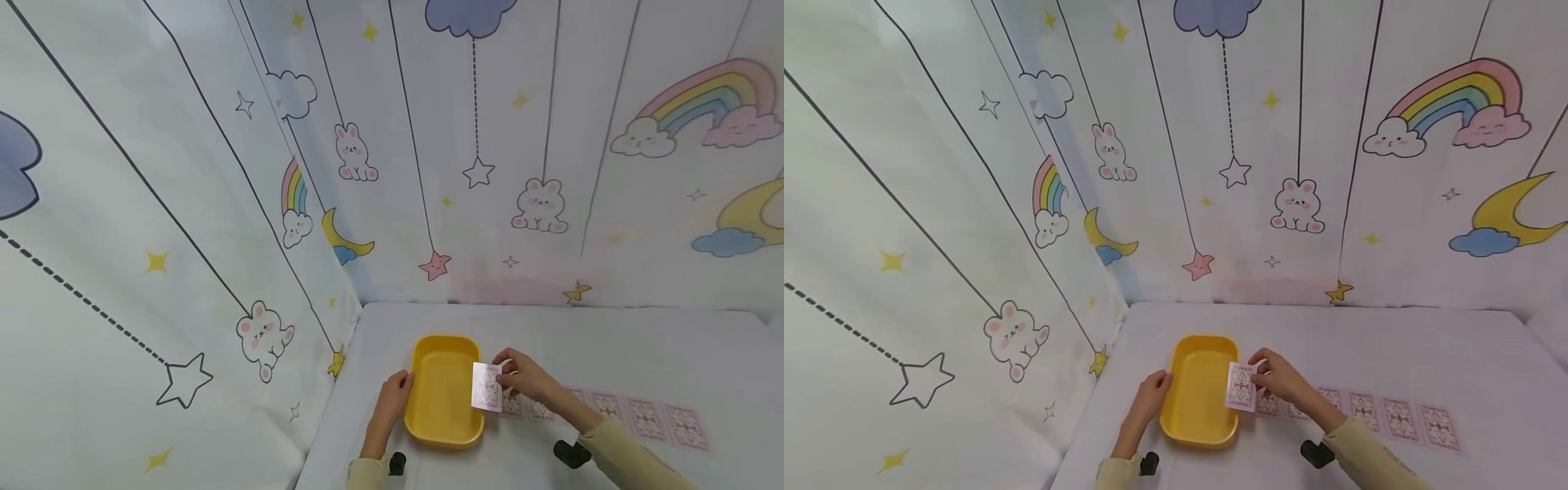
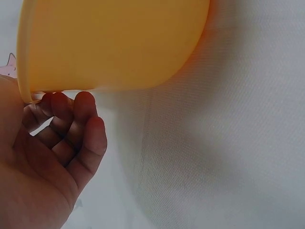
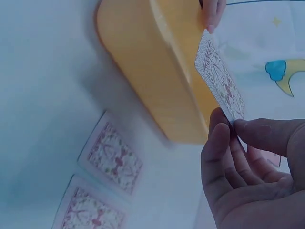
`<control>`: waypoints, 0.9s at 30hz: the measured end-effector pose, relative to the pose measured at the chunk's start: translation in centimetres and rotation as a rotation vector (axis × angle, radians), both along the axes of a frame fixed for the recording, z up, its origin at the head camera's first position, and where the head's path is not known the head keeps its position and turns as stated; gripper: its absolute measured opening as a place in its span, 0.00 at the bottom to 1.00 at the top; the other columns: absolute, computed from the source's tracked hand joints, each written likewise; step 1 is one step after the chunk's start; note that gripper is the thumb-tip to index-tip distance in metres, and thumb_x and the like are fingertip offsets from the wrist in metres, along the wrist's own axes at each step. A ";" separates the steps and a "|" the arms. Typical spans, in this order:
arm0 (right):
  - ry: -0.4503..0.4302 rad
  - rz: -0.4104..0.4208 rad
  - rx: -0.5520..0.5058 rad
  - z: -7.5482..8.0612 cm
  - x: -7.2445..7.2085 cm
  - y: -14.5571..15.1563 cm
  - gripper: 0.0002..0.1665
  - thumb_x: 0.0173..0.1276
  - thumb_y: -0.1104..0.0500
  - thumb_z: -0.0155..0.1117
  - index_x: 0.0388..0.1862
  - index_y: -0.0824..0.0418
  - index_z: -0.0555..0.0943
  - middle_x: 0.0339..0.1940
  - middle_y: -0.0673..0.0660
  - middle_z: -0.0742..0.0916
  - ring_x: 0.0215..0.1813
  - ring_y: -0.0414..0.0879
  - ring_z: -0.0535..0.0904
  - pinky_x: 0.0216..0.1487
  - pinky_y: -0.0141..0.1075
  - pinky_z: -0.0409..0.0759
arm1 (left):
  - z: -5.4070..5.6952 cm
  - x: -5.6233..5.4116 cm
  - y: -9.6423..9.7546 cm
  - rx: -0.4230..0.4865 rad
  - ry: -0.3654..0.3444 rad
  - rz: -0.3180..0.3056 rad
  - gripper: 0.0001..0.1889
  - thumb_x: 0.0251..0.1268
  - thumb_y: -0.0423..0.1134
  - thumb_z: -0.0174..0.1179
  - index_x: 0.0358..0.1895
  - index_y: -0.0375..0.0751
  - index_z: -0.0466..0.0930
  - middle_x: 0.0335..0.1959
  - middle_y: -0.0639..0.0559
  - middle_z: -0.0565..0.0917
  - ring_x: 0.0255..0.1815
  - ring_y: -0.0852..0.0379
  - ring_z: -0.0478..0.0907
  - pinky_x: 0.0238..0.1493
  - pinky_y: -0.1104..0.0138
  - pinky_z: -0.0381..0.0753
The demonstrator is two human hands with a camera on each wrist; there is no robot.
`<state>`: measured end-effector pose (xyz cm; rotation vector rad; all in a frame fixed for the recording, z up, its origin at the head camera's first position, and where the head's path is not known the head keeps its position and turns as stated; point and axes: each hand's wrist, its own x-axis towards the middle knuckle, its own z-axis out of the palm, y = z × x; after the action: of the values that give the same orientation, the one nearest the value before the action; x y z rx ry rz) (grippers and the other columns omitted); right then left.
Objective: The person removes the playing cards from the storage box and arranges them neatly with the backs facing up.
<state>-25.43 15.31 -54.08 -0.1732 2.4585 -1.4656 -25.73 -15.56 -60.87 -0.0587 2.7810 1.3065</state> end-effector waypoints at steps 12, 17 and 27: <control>0.015 -0.009 0.018 -0.7 0.3 3.4 0.18 0.71 0.66 0.61 0.57 0.67 0.72 0.37 0.60 0.81 0.37 0.50 0.82 0.38 0.42 0.84 | -0.4 0.0 -0.2 0.006 0.035 -0.015 0.17 0.80 0.49 0.49 0.29 0.46 0.69 0.22 0.57 0.64 0.22 0.61 0.64 0.25 0.70 0.64; 0.043 0.038 -0.023 -1.0 0.4 5.1 0.18 0.72 0.67 0.60 0.58 0.70 0.70 0.37 0.61 0.81 0.37 0.50 0.81 0.39 0.44 0.84 | -0.5 0.1 -0.3 0.023 0.032 -0.018 0.17 0.80 0.50 0.49 0.29 0.46 0.68 0.21 0.57 0.64 0.21 0.61 0.63 0.25 0.71 0.64; 0.047 0.018 -0.022 -1.3 0.7 7.8 0.21 0.72 0.65 0.61 0.60 0.70 0.70 0.39 0.62 0.83 0.38 0.50 0.83 0.39 0.44 0.84 | -0.1 0.3 0.0 0.036 0.036 -0.009 0.17 0.80 0.48 0.49 0.30 0.45 0.69 0.21 0.56 0.64 0.22 0.60 0.64 0.24 0.70 0.64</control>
<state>-24.74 23.10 -55.41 -0.2369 2.4718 -1.4981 -25.40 -15.61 -60.98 -0.0212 2.7829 1.3692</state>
